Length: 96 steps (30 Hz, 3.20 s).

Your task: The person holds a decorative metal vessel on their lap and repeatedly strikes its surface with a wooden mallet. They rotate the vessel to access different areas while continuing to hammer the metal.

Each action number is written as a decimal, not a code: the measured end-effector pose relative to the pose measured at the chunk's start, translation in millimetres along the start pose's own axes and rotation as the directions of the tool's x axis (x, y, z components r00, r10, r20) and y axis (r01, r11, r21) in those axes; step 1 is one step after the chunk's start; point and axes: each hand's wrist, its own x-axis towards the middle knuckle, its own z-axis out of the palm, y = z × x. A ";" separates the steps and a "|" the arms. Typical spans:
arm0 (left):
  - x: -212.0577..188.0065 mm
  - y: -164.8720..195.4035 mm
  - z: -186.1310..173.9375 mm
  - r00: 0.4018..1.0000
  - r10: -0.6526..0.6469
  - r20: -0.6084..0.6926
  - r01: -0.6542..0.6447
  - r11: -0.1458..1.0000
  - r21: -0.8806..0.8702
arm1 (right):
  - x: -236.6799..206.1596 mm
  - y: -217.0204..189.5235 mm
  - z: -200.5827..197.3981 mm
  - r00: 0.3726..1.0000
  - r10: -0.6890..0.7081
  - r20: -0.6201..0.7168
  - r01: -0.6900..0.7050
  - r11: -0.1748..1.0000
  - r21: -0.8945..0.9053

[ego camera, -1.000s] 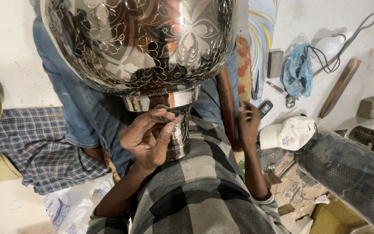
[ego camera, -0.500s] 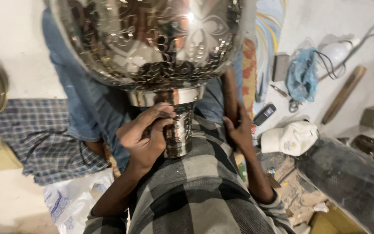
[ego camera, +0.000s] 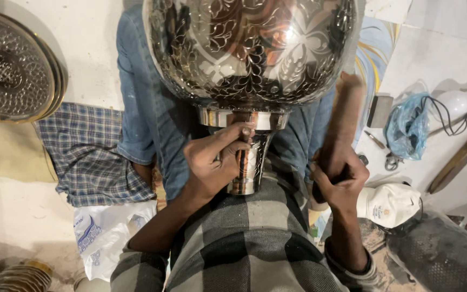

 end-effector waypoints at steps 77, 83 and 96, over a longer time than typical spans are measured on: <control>57.8 -6.9 -5.8 0.576 0.120 0.809 -0.582 0.754 0.303 | -100.7 17.0 5.5 0.956 -0.230 -0.184 0.183 0.953 -0.242; 54.1 -13.6 -13.2 0.552 0.111 0.826 -0.634 0.699 0.330 | -89.8 13.9 2.4 0.977 -0.132 -0.168 0.079 0.953 -0.293; 32.4 -11.2 -23.2 0.774 0.129 0.620 -0.380 0.878 0.291 | -37.6 -12.6 -23.1 0.979 -0.185 0.088 0.204 0.910 -0.362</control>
